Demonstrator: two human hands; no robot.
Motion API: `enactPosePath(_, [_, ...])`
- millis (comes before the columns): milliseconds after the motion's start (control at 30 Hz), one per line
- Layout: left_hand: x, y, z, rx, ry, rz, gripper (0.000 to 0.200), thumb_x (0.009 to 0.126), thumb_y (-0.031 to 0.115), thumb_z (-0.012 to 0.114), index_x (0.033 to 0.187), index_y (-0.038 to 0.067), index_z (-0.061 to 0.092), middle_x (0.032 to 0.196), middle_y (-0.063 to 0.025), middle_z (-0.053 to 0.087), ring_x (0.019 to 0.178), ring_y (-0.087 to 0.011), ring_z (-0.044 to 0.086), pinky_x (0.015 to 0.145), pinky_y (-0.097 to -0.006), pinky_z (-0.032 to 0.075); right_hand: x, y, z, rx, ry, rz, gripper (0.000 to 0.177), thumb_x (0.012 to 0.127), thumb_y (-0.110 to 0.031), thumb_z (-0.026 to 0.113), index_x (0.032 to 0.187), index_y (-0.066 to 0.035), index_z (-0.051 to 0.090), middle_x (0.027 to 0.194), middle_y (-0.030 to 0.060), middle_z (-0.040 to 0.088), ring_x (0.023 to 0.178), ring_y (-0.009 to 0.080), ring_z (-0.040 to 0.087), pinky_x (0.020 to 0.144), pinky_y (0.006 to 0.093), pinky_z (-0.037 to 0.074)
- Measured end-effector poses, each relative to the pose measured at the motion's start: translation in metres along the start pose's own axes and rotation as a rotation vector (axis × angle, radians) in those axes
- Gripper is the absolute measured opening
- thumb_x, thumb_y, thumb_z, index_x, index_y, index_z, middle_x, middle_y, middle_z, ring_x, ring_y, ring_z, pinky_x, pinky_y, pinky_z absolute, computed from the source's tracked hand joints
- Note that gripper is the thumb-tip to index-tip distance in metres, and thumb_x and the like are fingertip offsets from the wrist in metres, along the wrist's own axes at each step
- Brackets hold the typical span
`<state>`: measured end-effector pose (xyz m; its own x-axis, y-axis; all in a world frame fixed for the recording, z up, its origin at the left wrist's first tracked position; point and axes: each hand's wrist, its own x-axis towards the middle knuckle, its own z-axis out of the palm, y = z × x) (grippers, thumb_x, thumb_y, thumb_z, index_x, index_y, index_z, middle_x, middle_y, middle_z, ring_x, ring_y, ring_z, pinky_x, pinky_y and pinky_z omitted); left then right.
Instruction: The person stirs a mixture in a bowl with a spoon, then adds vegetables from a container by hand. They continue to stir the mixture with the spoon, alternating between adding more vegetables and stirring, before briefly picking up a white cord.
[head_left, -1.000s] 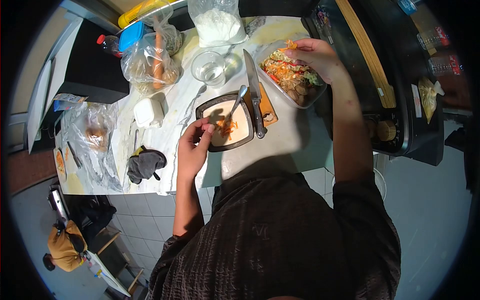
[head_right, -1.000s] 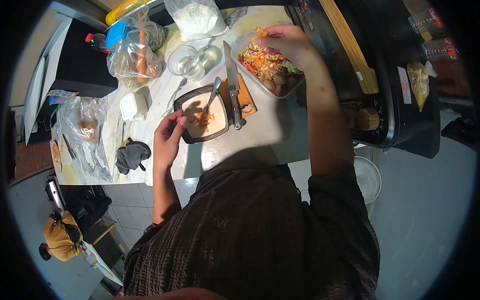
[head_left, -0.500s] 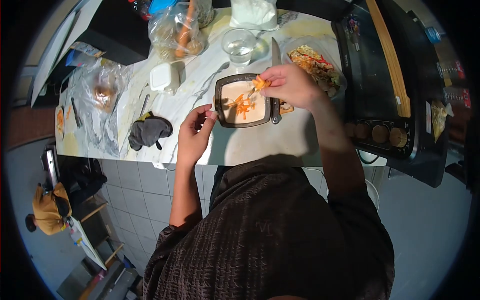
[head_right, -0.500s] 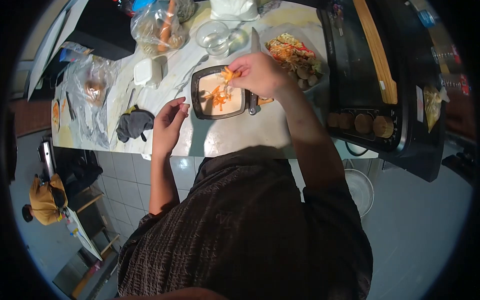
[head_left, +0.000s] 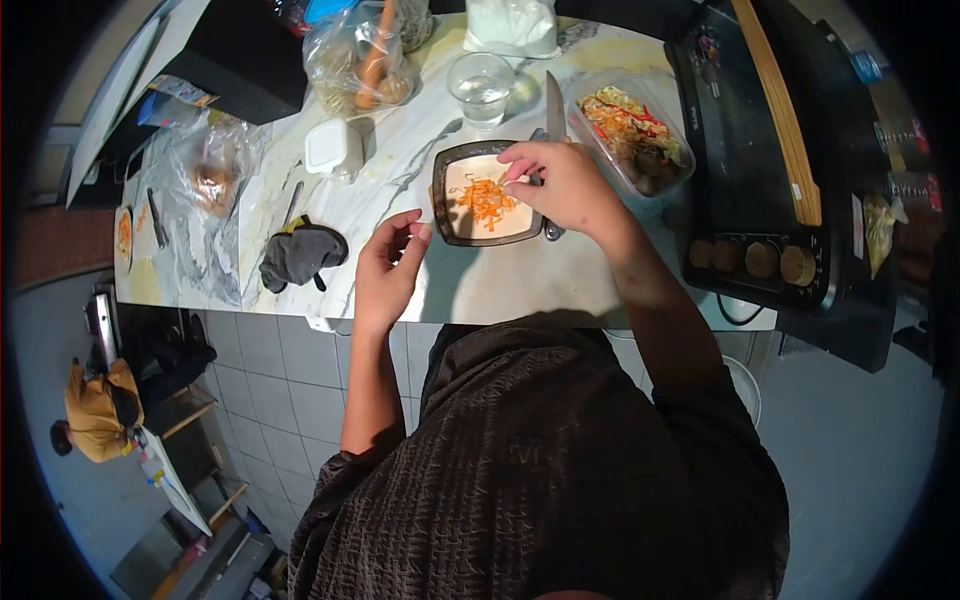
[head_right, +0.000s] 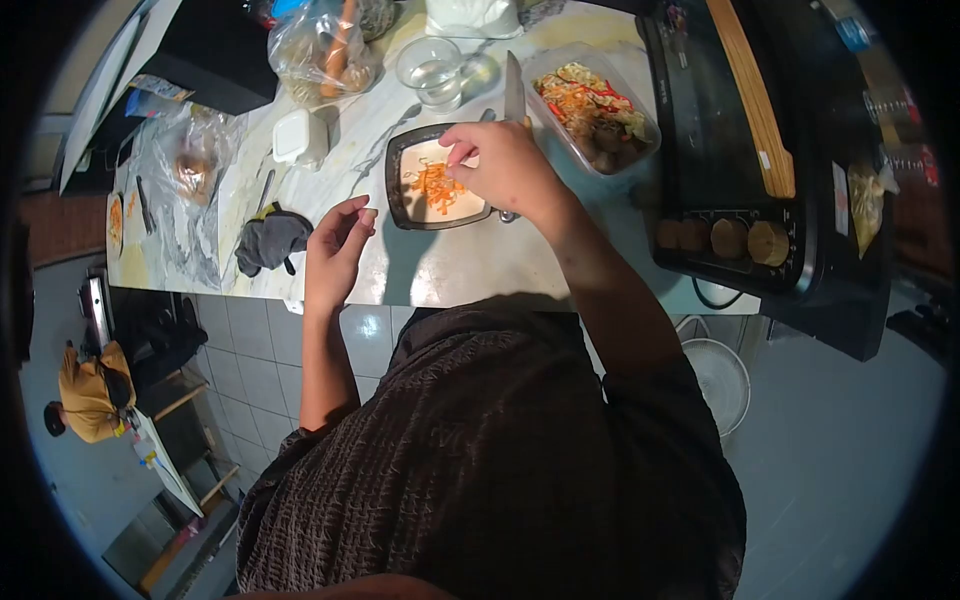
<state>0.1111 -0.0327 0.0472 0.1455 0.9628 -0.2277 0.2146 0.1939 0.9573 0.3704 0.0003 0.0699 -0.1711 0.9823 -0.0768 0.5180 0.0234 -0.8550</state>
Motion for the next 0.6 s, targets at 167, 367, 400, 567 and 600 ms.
enactPosePath(167, [0.014,0.01,0.014,0.023,-0.059,0.049,0.032,0.093,0.015,0.066,0.119,-0.003,0.06,0.096,-0.0028,0.065,0.086,-0.009,0.058,0.077,-0.0239,0.047,-0.014,0.006,0.001,-0.018,0.089,-0.113,0.029,0.082,-0.009,0.064,0.11,-0.006,0.068,0.097,0.0134,0.071,0.091,0.0309,0.067,0.082,0.0373,0.053])
enactPosePath(367, [0.04,0.028,0.05,0.058,-0.17,0.065,0.031,0.093,0.015,0.066,0.118,-0.003,0.06,0.097,-0.004,0.066,0.085,-0.0088,0.059,0.075,-0.024,0.048,-0.056,0.04,-0.033,-0.133,0.427,0.035,0.027,0.08,-0.008,0.066,0.107,-0.005,0.068,0.095,0.0153,0.068,0.085,0.0331,0.065,0.075,0.0397,0.052])
enactPosePath(400, [0.047,0.031,0.059,0.078,-0.209,0.09,0.031,0.093,0.015,0.066,0.118,-0.003,0.061,0.096,-0.0042,0.066,0.084,-0.0087,0.059,0.075,-0.0233,0.048,-0.064,0.05,-0.04,-0.212,0.557,0.035,0.025,0.079,-0.008,0.067,0.103,-0.005,0.068,0.091,0.0147,0.066,0.084,0.0336,0.065,0.073,0.0402,0.052])
enactPosePath(567, [0.081,0.05,0.112,0.28,-0.337,0.214,0.03,0.091,0.018,0.068,0.114,-0.001,0.063,0.094,-0.0035,0.066,0.076,-0.0065,0.058,0.065,-0.0226,0.047,-0.089,0.081,-0.065,-0.446,0.786,-0.021,0.02,0.077,-0.01,0.071,0.093,-0.004,0.062,0.086,0.0148,0.063,0.082,0.0329,0.064,0.07,0.0416,0.051])
enactPosePath(600, [0.089,0.052,0.123,0.266,-0.359,0.276,0.029,0.09,0.019,0.068,0.112,0.0,0.065,0.094,-0.0069,0.067,0.073,-0.01,0.06,0.062,-0.0261,0.048,-0.092,0.081,-0.065,-0.444,0.791,-0.011,0.02,0.077,-0.01,0.071,0.093,-0.004,0.062,0.086,0.0148,0.063,0.082,0.0329,0.064,0.07,0.0416,0.051])
